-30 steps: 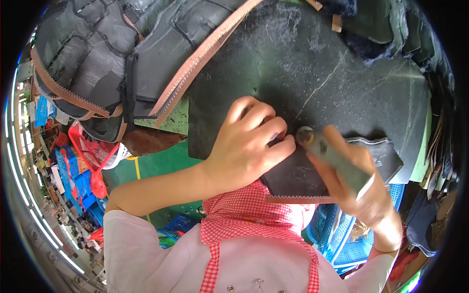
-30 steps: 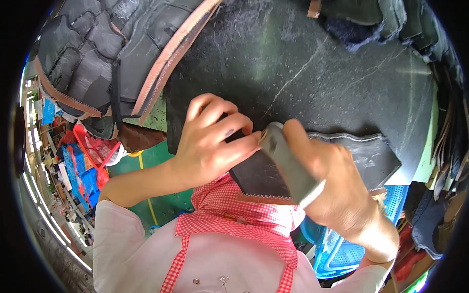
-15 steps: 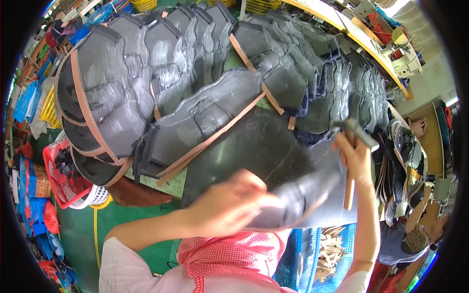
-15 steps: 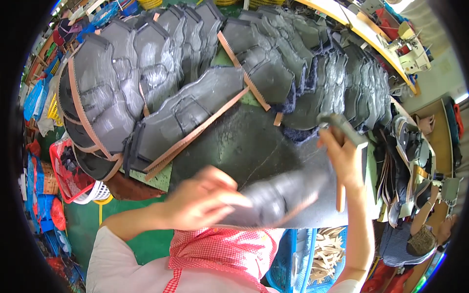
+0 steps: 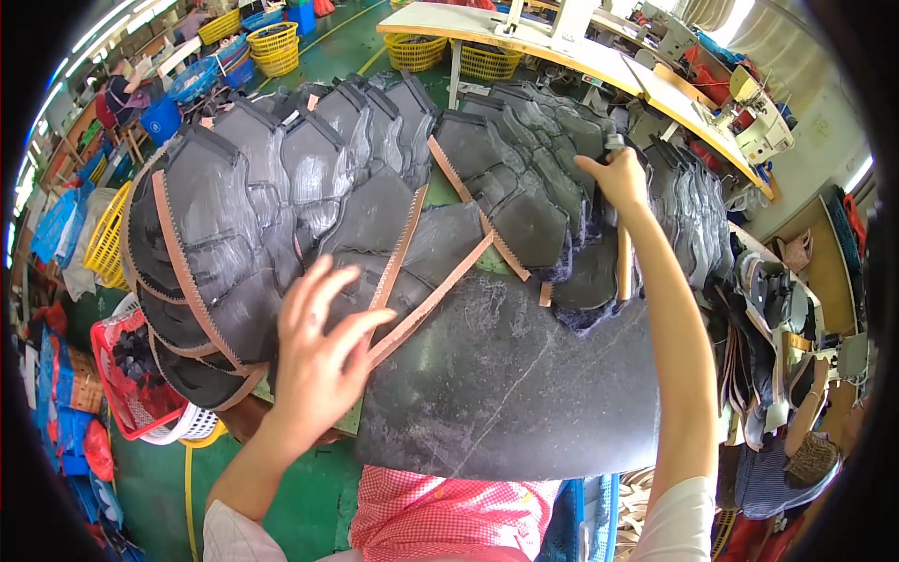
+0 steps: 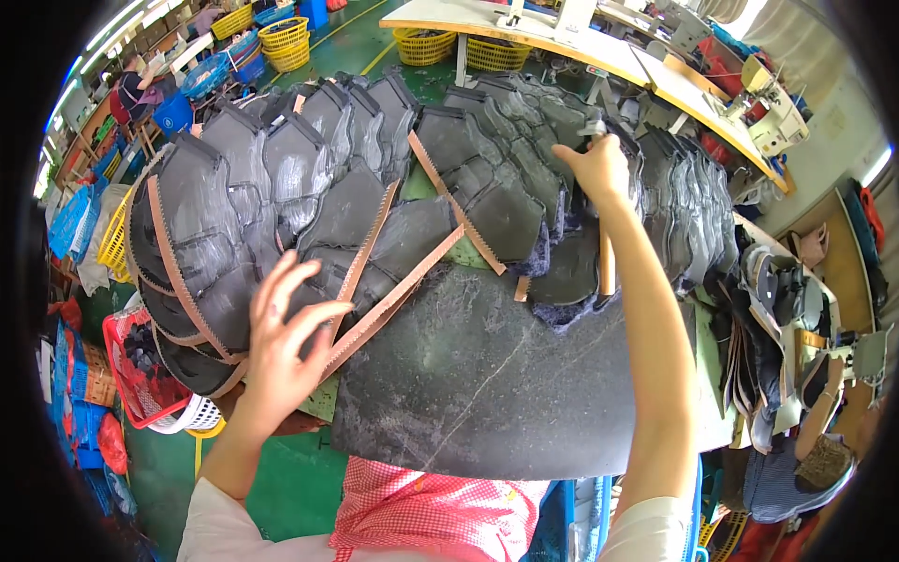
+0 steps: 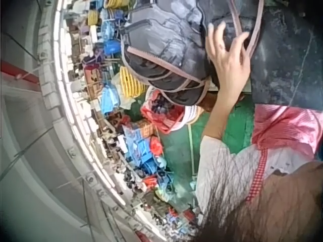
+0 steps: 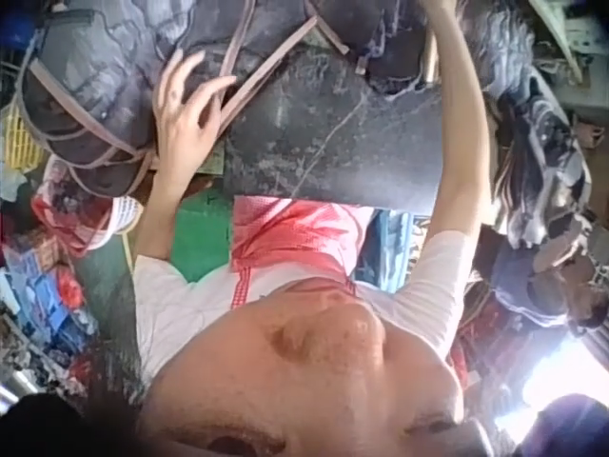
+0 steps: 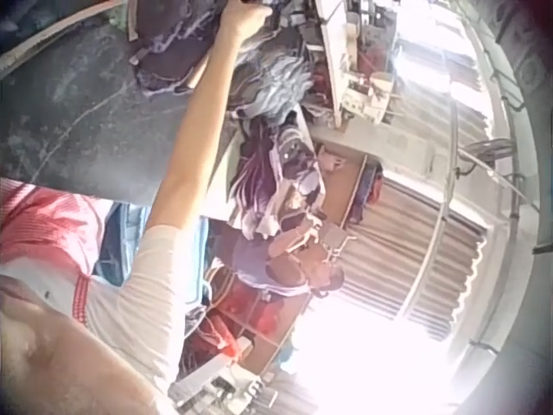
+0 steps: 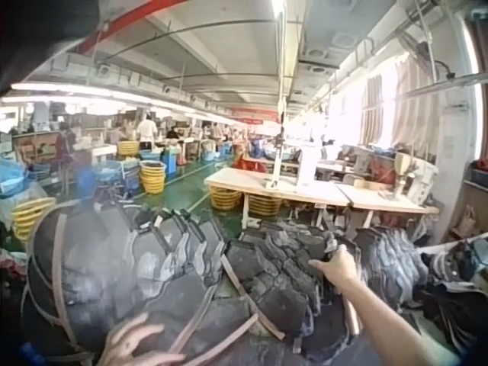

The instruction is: Hammering and flattening leather shoe components on a workbench in a factory setting.

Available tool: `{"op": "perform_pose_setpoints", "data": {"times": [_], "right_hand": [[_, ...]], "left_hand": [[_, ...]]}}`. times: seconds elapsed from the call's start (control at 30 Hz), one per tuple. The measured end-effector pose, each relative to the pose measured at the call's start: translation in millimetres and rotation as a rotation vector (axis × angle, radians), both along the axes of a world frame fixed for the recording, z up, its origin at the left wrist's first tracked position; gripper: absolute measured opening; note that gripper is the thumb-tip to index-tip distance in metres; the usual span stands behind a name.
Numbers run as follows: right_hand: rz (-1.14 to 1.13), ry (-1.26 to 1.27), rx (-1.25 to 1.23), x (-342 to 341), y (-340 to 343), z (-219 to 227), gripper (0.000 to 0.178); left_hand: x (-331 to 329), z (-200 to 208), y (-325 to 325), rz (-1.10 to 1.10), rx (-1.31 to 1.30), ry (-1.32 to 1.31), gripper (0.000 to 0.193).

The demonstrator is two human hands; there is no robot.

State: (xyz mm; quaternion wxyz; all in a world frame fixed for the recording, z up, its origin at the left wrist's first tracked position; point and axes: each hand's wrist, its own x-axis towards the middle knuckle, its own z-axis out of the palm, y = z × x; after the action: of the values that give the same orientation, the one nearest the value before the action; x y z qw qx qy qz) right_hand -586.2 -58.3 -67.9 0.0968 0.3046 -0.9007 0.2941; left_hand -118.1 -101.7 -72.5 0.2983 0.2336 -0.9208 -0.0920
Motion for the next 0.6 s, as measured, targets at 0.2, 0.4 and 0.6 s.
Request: {"op": "perform_pose_setpoints", "data": {"times": [0.2, 0.4, 0.6], "right_hand": [[0.262, 0.068, -0.351, 14.2, 2.8, 4.3, 0.042], [0.337, -0.104, -0.519, 60.4, 108.0, 96.4, 0.037], [0.314, -0.489, -0.739, 91.7, 239.0, 110.8, 0.028]], "left_hand": [[-73.2, -3.2, 15.2, -0.281, 0.057, 0.044, 0.041], [-140.8, -1.3, 20.3, -0.272, 0.049, 0.204, 0.068], [-159.9, 15.7, 75.2, -0.539, -0.031, 0.27, 0.073]]}}
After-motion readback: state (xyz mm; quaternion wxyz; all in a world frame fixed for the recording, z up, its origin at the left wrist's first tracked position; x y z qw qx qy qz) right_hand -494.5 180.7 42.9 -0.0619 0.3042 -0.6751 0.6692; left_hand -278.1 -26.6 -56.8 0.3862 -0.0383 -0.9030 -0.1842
